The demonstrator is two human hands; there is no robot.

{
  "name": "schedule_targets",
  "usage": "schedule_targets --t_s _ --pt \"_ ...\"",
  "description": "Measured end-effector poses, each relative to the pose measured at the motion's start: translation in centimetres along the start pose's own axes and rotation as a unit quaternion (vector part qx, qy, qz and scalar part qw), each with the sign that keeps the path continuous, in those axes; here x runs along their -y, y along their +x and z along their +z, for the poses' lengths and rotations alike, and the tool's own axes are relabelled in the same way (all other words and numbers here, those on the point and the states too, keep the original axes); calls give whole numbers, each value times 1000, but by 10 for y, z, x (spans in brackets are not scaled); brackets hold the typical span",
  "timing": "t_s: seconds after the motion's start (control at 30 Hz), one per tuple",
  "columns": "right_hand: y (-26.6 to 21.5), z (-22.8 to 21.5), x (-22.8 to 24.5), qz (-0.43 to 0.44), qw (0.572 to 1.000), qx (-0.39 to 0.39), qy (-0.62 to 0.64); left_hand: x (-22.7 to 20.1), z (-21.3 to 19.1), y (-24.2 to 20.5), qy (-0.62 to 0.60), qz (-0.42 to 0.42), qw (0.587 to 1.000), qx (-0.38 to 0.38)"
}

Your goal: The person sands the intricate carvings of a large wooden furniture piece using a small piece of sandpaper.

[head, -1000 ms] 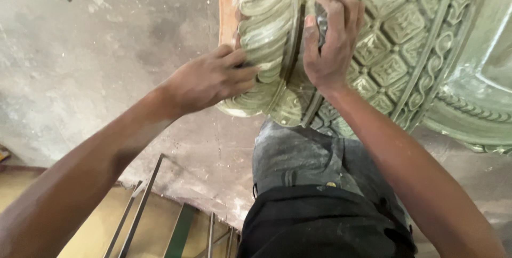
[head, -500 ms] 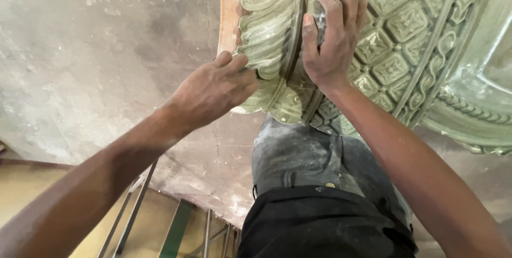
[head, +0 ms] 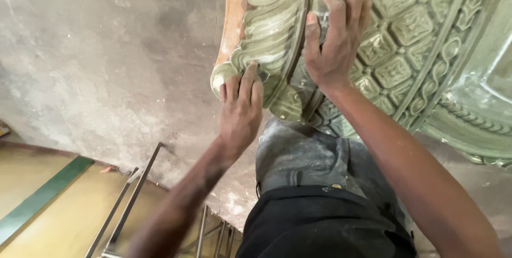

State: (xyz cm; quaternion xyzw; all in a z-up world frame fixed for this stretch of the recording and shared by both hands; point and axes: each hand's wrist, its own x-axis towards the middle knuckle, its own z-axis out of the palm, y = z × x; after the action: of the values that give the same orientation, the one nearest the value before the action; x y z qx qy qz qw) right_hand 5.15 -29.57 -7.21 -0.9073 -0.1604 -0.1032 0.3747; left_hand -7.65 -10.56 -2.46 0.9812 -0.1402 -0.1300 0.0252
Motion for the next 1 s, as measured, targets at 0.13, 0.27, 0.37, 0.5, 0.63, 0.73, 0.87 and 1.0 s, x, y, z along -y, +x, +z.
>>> schedule_targets --t_s 0.13,0.27,0.37,0.5,0.63,0.73,0.87,1.0 --pt "6 12 -15 -23 999 -24 -35 4 -5 2 -140 -29 977 -156" --pt "-6 3 -10 -28 999 17 -7 -1 -28 5 -90 -47 994 32" --pt "6 4 -7 -60 998 -8 -13 -19 -57 17 -176 -145 974 4" --pt "4 1 -2 -29 1000 11 0 2 -74 5 -423 -358 815 170" --pt "4 0 -2 -37 999 24 -7 3 -48 -2 -304 -125 932 -152" --pt "6 0 -3 -54 998 27 -6 4 -40 -11 -228 -55 968 -92" --pt "7 -2 -1 -58 998 35 -16 8 -40 -14 -94 -21 995 -20" --pt "7 -5 2 -52 998 43 -22 -15 -27 -4 -182 -53 980 -61"
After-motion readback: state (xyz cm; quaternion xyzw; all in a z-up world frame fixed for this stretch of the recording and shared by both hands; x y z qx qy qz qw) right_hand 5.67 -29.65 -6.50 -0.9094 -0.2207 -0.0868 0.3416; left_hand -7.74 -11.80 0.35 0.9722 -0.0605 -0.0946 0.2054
